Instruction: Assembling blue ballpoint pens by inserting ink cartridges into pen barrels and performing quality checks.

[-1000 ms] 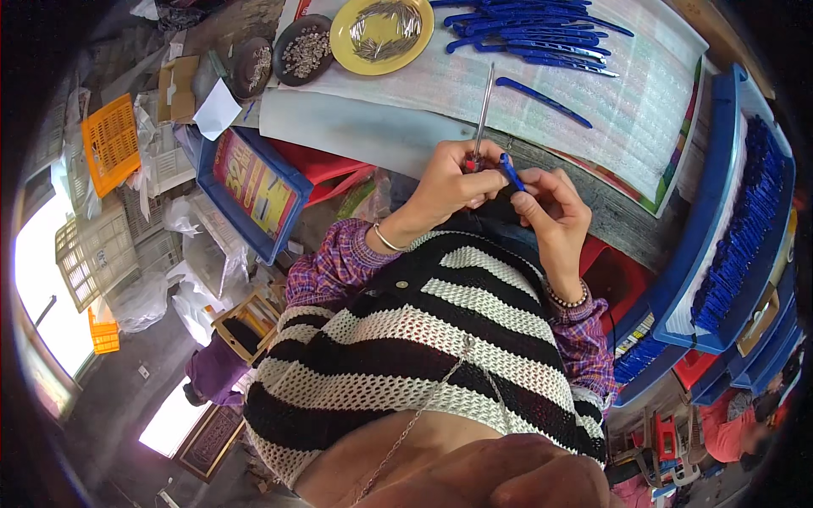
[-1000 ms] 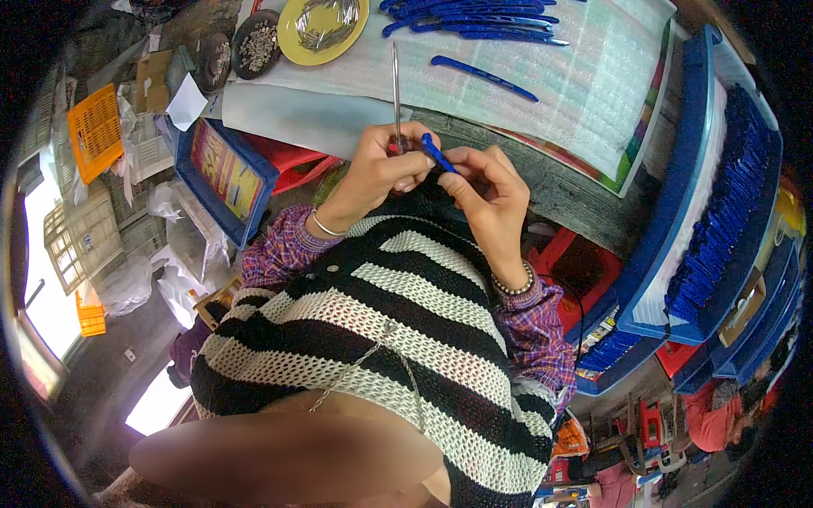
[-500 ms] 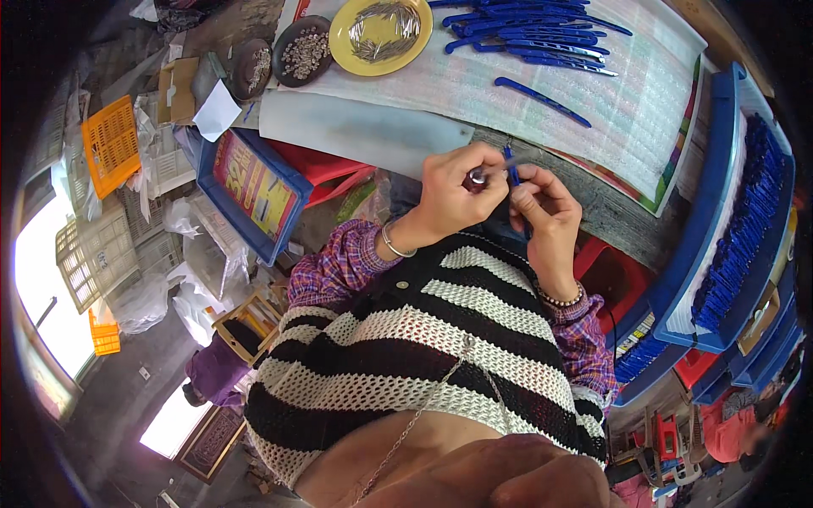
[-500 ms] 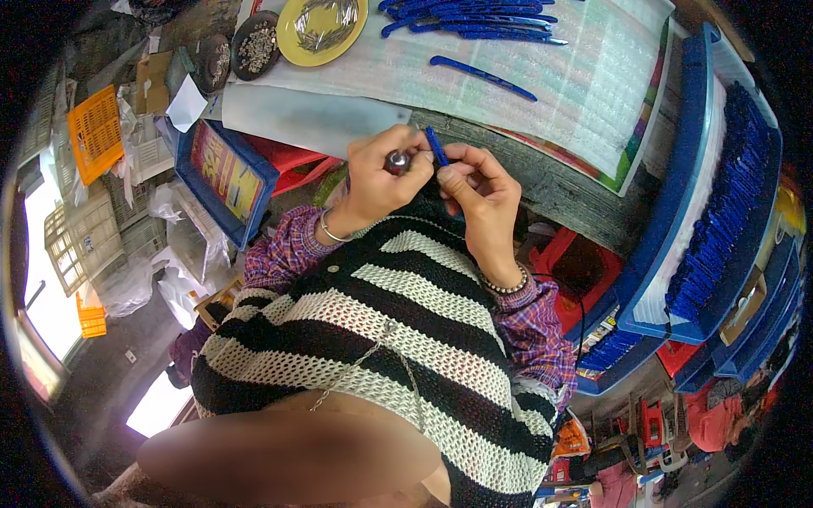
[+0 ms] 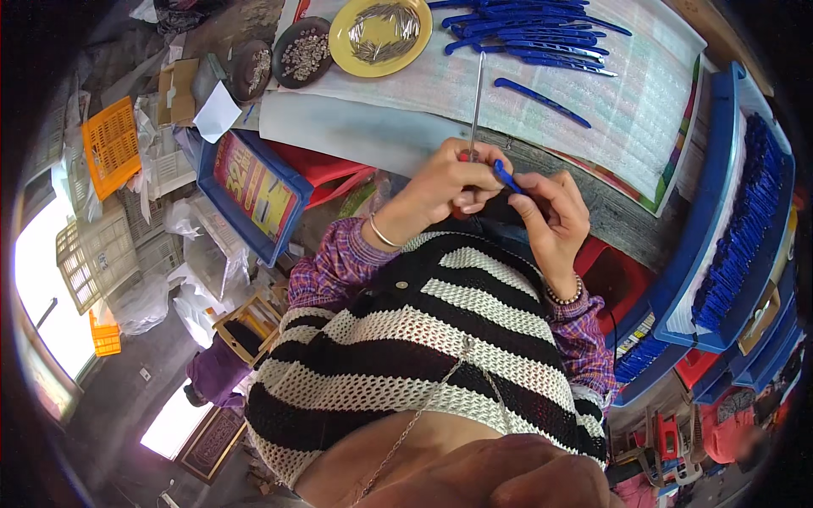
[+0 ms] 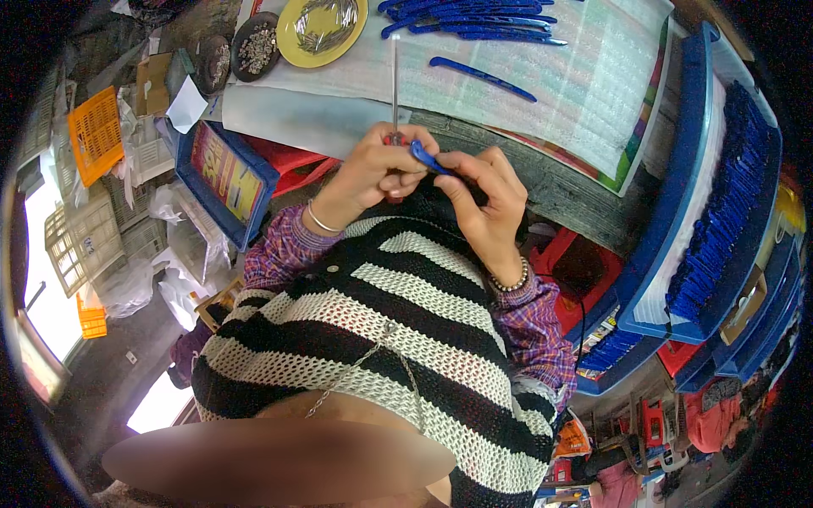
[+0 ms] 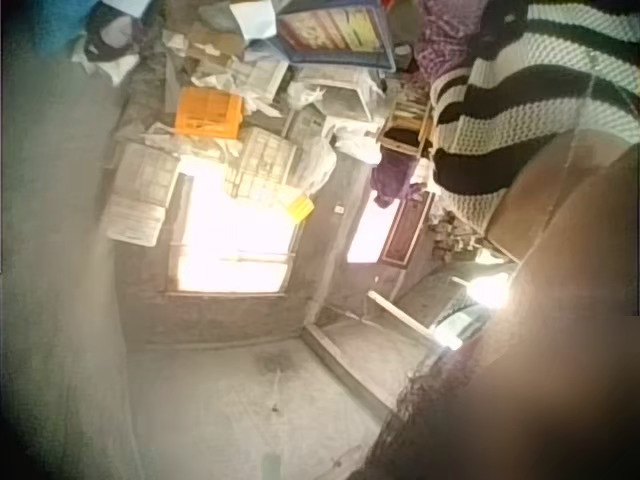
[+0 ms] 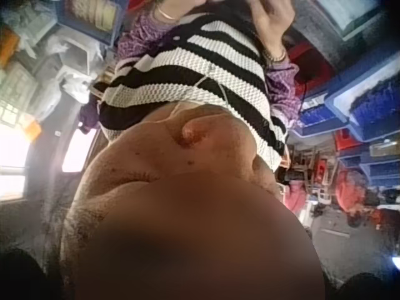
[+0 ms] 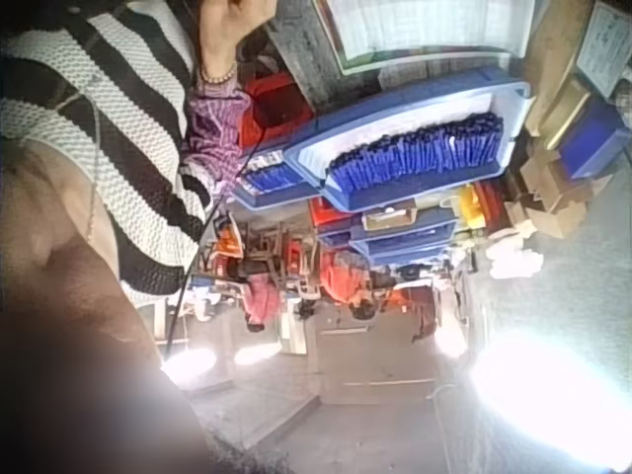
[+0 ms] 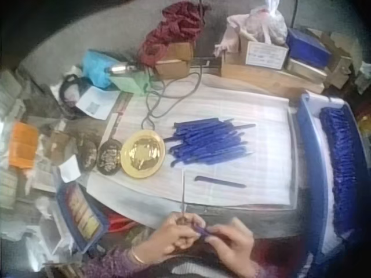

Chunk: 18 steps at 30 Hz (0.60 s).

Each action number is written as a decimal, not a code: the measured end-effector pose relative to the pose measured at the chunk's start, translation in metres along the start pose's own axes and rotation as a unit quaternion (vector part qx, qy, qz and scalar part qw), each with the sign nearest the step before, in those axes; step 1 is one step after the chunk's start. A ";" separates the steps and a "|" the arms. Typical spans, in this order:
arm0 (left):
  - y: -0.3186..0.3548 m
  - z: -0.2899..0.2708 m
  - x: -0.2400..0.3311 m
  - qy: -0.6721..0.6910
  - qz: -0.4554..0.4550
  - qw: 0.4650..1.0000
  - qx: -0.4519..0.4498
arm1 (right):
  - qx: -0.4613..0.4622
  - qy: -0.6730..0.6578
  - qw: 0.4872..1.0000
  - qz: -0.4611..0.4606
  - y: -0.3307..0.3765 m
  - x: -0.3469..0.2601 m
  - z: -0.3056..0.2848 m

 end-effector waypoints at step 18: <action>0.031 0.029 0.026 -0.554 0.553 0.604 0.150 | 0.007 -0.297 0.917 0.267 0.015 0.021 0.018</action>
Point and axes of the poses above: each hand's wrist, its own y-axis away from the middle knuckle, its own z-axis out of the palm, x = y × z, the point moved 5 cm from there along -y, towards the middle knuckle, and after that the axes turned 1 degree about z, right-handed, at the moved point
